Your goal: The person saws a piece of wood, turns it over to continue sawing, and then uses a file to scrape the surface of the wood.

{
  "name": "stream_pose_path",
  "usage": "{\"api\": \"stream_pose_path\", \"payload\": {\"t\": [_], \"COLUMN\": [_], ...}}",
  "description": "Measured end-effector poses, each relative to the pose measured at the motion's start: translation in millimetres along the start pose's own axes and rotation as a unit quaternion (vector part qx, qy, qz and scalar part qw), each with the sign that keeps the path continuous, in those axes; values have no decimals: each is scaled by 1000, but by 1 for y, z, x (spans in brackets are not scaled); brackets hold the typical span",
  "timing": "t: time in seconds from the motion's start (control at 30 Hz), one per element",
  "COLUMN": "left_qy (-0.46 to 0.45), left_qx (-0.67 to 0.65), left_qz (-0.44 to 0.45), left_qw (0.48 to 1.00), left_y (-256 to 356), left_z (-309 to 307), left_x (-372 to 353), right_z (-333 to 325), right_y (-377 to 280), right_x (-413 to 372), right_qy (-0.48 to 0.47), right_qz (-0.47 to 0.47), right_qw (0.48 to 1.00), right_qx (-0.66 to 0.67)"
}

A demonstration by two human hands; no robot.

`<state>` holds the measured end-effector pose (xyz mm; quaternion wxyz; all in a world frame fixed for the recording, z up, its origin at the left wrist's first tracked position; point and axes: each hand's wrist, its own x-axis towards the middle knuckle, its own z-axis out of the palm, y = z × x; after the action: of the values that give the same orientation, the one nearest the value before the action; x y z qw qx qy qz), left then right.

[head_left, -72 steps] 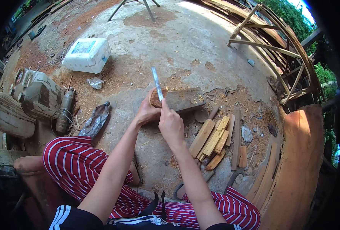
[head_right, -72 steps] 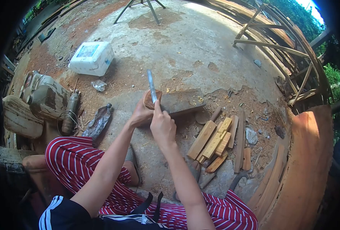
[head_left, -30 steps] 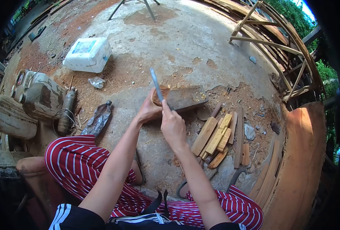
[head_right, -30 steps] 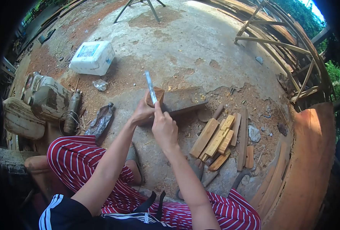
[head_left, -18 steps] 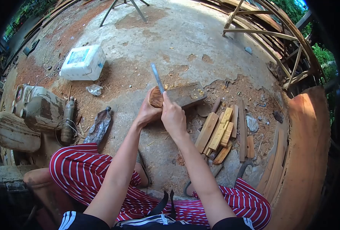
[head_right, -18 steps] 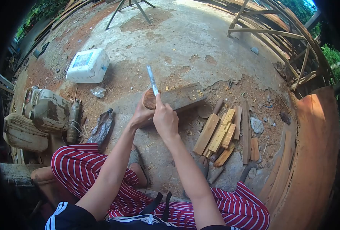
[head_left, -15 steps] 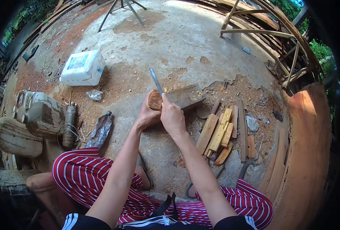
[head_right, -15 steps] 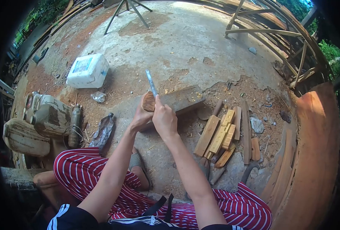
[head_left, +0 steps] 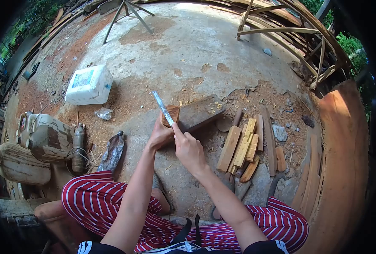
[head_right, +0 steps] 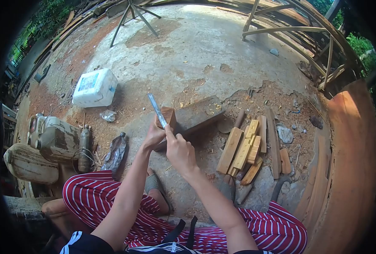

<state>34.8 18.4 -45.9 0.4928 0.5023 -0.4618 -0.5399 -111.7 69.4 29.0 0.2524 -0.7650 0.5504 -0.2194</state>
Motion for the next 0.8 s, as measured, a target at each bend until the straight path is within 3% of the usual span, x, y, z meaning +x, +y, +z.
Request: {"api": "stream_pose_path", "payload": {"t": [0.03, 0.1, 0.23, 0.27, 0.37, 0.43, 0.57, 0.67, 0.8], "left_qy": [1, -12, -6, -8, 7, -3, 9, 28, 43], "left_qx": [-3, -56, -48, -49, 0, -55, -42, 10, -23], "left_qz": [-6, 34, 55, 58, -11, 34, 36, 74, 21], "left_qw": [1000, 998, 997, 997, 1000, 998, 998, 997, 999], "left_y": [-1, 5, 5, 3, -7, 0, 2, -3, 2], "left_z": [3, 5, 6, 4, 4, 8, 9, 10, 14], "left_x": [-2, -3, -1, 4, -3, -1, 2, 5, 0], "right_z": [2, 9, 8, 6, 9, 11, 9, 8, 8], "right_y": [6, 18, 18, 16, 8, 16, 17, 10, 16], "right_x": [6, 39, 44, 30, 3, 31, 53, 13, 29], "right_qy": [-6, 81, 79, 39, 27, 50, 70, 54, 57], "right_qz": [4, 2, -18, -2, -10, 4, 21, 7, 25], "right_qw": [1000, 995, 996, 999, 999, 998, 997, 998, 996], "right_qx": [0, 59, 36, 18, 39, 48, 29, 5, 56]}}
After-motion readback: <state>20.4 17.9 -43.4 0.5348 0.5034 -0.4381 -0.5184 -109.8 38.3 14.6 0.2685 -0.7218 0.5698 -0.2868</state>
